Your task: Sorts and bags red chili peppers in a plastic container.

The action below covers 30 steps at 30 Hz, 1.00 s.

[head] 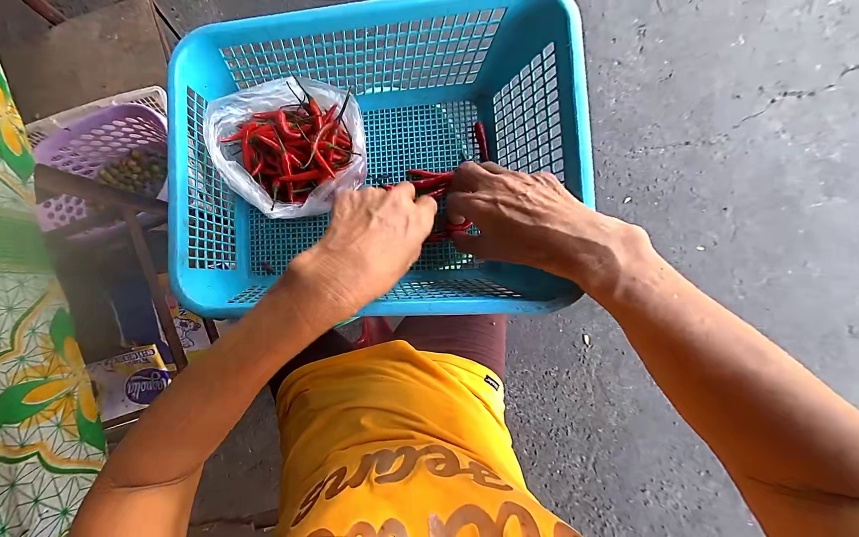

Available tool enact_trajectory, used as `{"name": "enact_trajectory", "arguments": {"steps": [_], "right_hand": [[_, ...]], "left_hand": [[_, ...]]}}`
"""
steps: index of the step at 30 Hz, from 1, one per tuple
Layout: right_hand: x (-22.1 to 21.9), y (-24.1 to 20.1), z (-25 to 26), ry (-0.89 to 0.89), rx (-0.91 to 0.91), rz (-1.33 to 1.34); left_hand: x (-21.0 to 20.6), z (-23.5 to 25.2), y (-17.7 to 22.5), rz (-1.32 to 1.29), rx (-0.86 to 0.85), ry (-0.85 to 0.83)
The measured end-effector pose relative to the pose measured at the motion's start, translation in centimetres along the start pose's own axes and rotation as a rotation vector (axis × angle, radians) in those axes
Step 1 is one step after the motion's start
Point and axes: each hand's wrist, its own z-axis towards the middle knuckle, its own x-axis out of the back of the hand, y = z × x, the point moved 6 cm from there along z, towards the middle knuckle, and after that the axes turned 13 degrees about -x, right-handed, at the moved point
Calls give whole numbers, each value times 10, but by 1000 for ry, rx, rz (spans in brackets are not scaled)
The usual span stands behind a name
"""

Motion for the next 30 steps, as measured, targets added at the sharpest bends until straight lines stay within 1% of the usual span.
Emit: {"name": "enact_trajectory", "arguments": {"steps": [2,4,8,12,17,20,22,23,27,28,30], "right_hand": [[0,0,1,-21,-5,-32],[-2,-1,2,-33,3,-33],[-4,-3,4,-80,21,-2],[-3,-7,4,-54,49,46],[-4,-5,6,-66,29,66],[-4,-4,6,-46,44,77],[-4,-4,6,-34,54,83],[-3,-4,5,-22,56,92],[6,-1,5,78,72,153],[9,-1,4,108,84,174],[16,-1,4,149,88,194]], "left_hand": [[-22,8,6,13,10,-137],[-33,12,5,19,54,-205],[-35,13,-3,-2,85,-153],[-36,13,-10,-60,119,-150],[-36,11,-11,-94,104,-156],[-32,7,-11,-60,91,-154],[-21,-1,-13,-54,91,-99],[-11,-7,-16,-61,92,-35],[47,-46,-44,-102,121,297],[59,-55,-54,-76,159,348],[72,-72,-73,-5,273,366]]}}
